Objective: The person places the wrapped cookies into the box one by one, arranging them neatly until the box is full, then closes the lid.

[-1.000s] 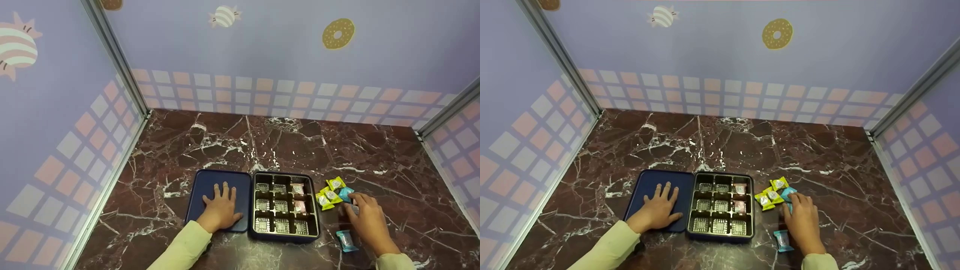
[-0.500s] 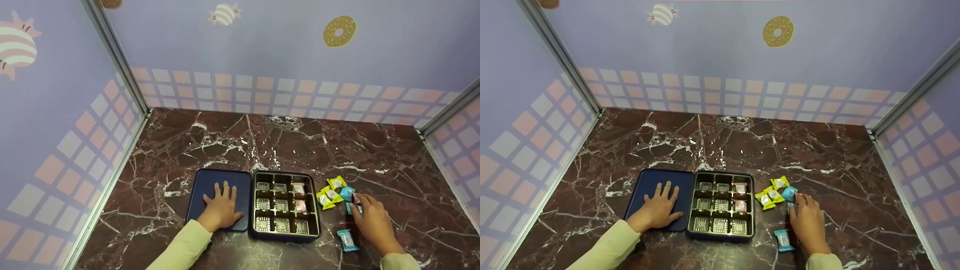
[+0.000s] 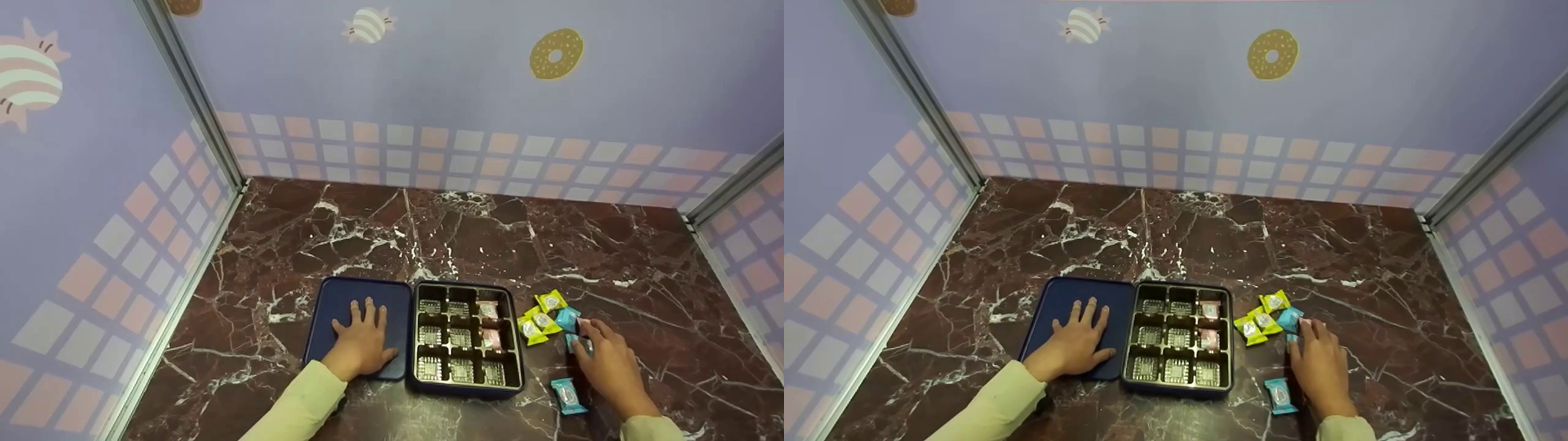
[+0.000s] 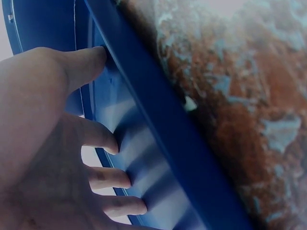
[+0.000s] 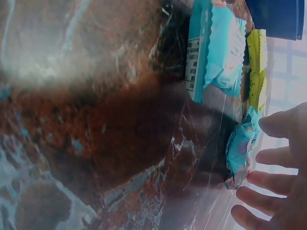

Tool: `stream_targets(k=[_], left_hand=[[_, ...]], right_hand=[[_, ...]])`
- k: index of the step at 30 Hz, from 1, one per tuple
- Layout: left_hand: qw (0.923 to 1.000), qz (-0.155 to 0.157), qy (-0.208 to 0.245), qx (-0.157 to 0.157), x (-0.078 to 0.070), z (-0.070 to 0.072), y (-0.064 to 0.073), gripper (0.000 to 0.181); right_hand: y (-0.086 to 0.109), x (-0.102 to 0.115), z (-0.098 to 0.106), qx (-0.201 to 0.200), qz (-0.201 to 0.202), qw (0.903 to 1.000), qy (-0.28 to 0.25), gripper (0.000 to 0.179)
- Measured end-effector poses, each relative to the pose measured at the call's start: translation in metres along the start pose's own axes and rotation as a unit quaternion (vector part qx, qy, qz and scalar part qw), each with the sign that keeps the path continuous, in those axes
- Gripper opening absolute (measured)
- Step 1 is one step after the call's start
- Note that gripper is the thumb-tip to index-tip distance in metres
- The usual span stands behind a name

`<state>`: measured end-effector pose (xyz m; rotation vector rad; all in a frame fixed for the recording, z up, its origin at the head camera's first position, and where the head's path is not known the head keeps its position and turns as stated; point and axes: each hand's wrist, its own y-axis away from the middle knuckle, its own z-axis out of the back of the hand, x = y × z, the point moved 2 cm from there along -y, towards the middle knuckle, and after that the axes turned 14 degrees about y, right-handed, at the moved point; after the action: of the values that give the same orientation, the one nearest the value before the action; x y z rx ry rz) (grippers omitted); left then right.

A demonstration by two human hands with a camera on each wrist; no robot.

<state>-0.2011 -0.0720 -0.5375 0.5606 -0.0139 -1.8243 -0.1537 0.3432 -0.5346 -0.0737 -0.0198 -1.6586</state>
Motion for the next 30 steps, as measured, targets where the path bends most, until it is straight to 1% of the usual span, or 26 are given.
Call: stream_targets(k=[2,8,12,19,24,28,30], left_hand=[[1.0,0.0,0.0,-0.001,0.0001,0.0001,0.0004,0.084],[1.0,0.0,-0.005,-0.001,-0.0001,-0.0006,0.0002,0.084],[1.0,-0.002,-0.004,-0.001,-0.001,-0.0011,-0.0003,0.084],[1.0,0.0,-0.003,-0.001,-0.0013,-0.001,0.001,0.084],[1.0,0.006,-0.006,0.0,-0.0008,0.0005,0.001,0.083],[0.9999,0.007,-0.009,-0.002,-0.0009,0.0005,0.0007,0.084],[0.9999,0.006,-0.008,-0.003,-0.0011,0.0005,0.0005,0.084]], right_hand=[[-0.0002,0.0,-0.001,-0.002,0.0,1.0,0.001,0.05],[0.0001,-0.0016,-0.0032,-0.024,-0.006,0.9997,-0.007,0.047],[0.0008,-0.0037,-0.0043,-0.021,-0.013,0.9995,-0.019,0.048],[0.0004,-0.0054,-0.0054,-0.042,-0.002,0.9983,-0.04,0.045],[-0.0025,-0.0067,-0.0038,-0.037,0.004,0.9979,-0.053,0.042],[-0.0041,-0.008,-0.0017,-0.023,0.003,0.9983,-0.053,0.039],[-0.0048,-0.0091,-0.0005,-0.028,0.001,0.9982,-0.052,0.036]])
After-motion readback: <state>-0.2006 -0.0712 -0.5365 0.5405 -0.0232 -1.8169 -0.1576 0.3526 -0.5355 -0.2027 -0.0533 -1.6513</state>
